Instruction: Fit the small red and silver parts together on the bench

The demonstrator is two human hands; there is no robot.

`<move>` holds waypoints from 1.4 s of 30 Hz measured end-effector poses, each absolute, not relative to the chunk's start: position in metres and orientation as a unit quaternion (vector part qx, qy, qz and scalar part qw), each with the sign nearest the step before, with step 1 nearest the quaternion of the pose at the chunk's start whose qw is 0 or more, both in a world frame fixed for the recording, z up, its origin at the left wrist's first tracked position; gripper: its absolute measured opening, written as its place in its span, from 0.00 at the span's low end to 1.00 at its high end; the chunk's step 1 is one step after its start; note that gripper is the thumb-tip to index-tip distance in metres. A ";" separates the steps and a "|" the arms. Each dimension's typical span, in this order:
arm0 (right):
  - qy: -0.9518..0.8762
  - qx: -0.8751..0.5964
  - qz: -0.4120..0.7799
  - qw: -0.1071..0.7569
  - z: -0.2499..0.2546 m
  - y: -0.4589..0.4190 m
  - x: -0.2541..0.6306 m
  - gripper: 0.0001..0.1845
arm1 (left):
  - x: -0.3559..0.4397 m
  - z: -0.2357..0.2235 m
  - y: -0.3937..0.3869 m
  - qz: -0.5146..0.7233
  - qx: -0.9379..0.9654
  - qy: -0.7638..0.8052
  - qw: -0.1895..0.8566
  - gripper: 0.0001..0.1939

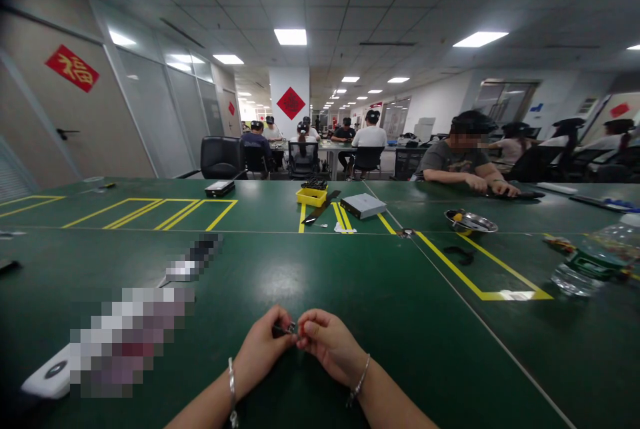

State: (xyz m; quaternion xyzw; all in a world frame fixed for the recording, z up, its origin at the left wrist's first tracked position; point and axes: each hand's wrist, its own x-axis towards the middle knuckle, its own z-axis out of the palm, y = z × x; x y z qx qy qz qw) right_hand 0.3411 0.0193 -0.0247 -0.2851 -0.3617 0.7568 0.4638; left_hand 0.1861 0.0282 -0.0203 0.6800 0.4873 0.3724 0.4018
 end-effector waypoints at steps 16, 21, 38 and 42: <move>-0.354 -0.319 0.745 0.467 -0.019 0.016 0.345 0.10 | 0.185 -0.024 0.029 0.362 0.697 0.493 0.373 0.06; -0.367 -0.319 0.739 0.466 -0.017 0.016 0.343 0.09 | 0.184 -0.019 0.027 0.359 0.696 0.488 0.384 0.06; -0.397 -0.362 0.709 0.457 -0.016 0.016 0.335 0.11 | 0.182 -0.017 0.023 0.354 0.704 0.486 0.377 0.05; -0.365 -0.386 0.697 0.481 -0.017 0.014 0.331 0.13 | 0.182 -0.019 0.023 0.352 0.711 0.484 0.369 0.07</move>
